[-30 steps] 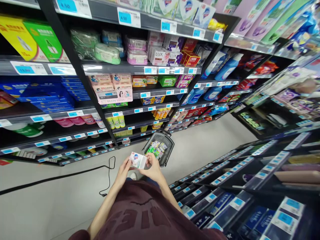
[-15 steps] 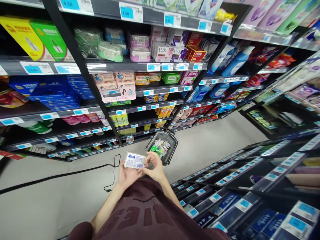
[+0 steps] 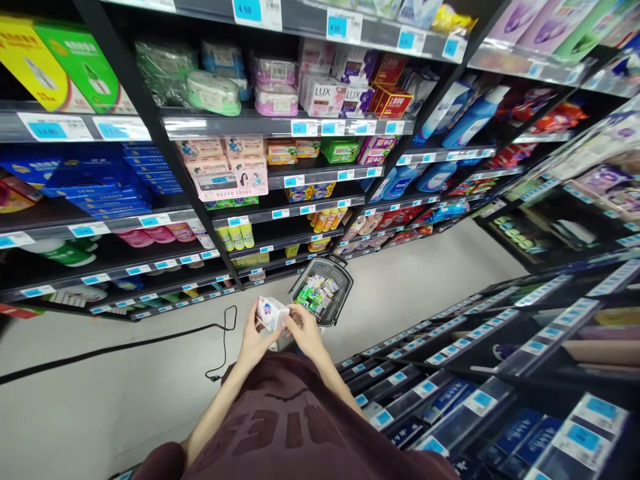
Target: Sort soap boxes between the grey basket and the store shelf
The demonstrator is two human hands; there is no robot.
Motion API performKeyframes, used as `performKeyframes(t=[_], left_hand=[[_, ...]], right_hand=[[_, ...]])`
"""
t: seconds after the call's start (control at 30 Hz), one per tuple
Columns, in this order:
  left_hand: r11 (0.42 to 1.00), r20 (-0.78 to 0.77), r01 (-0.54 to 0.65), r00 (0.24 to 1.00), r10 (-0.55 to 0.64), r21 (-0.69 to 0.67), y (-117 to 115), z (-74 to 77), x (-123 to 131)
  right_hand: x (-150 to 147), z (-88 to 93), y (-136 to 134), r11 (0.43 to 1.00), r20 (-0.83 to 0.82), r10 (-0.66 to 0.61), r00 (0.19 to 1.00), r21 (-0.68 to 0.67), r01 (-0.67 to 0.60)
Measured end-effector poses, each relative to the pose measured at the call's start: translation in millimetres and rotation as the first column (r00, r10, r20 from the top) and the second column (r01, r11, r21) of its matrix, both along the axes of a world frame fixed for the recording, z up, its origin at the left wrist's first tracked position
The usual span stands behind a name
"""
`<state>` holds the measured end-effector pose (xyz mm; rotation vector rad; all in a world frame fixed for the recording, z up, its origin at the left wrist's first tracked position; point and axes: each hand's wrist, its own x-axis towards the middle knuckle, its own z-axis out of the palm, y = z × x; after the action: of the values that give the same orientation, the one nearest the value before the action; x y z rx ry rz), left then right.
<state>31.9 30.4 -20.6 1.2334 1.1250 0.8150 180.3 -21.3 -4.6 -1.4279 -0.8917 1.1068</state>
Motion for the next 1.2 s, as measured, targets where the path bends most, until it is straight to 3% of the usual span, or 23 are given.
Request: performKeyframes(t=[0.13, 0.2, 0.37, 0.47, 0.57, 0.67, 0.77, 0.83, 0.97, 1.2], left_hand=[[0.958, -0.259, 0.017, 0.964, 0.061, 0.286, -3.1, 2.8, -4.2], [0.934, -0.305, 0.034, 0.949, 0.082, 0.357, -4.3, 3.8, -5.2], [0.945, -0.224, -0.011, 0.971, 0.088, 0.326, -6.3, -1.8, -5.3], [0.945, -0.195, -0.007, 0.978, 0.075, 0.328, -6.9, -4.9, -6.0], [0.931, -0.240, 0.006, 0.967, 0.087, 0.364, -7.1, -1.0, -7.2], [0.894, -0.268, 0.016, 0.956, 0.118, 0.449, -7.7, 10.1, -6.2], [0.851, -0.250, 0.049, 0.963, 0.099, 0.524, -8.8, 22.2, -2.6], [0.824, -0.234, 0.061, 0.968, 0.089, 0.563, -9.4, 27.4, -0.3], [0.806, -0.241, 0.085, 0.968, 0.073, 0.586, -8.8, 30.7, 0.7], [0.836, -0.197, 0.112, 0.980, -0.005, 0.538, -3.9, 28.6, -3.1]], right_hand=[[2.0, 6.3, -1.6, 0.999, 0.160, 0.033, 0.987, -0.038, -0.028], [2.2, 12.1, -2.7, 1.000, 0.220, 0.030, 0.975, -0.006, -0.030], [2.9, 24.6, -7.1, 0.975, 0.466, 0.027, 0.885, 0.183, -0.126], [3.0, 27.2, -8.9, 0.966, 0.500, 0.042, 0.865, 0.200, -0.163], [0.2, 22.8, -6.9, 0.987, 0.368, 0.018, 0.930, 0.140, -0.075], [-4.8, 11.5, -1.6, 0.995, 0.011, -0.101, 0.995, 0.028, 0.101], [-7.9, -1.0, 3.2, 0.974, -0.405, -0.222, 0.887, -0.127, 0.186], [-7.3, -7.3, 5.0, 0.963, -0.560, -0.263, 0.785, -0.208, 0.174], [-1.8, -13.7, 6.6, 0.948, -0.655, -0.278, 0.703, -0.306, 0.090], [-0.9, -14.8, 6.3, 0.946, -0.631, -0.293, 0.718, -0.300, 0.122]])
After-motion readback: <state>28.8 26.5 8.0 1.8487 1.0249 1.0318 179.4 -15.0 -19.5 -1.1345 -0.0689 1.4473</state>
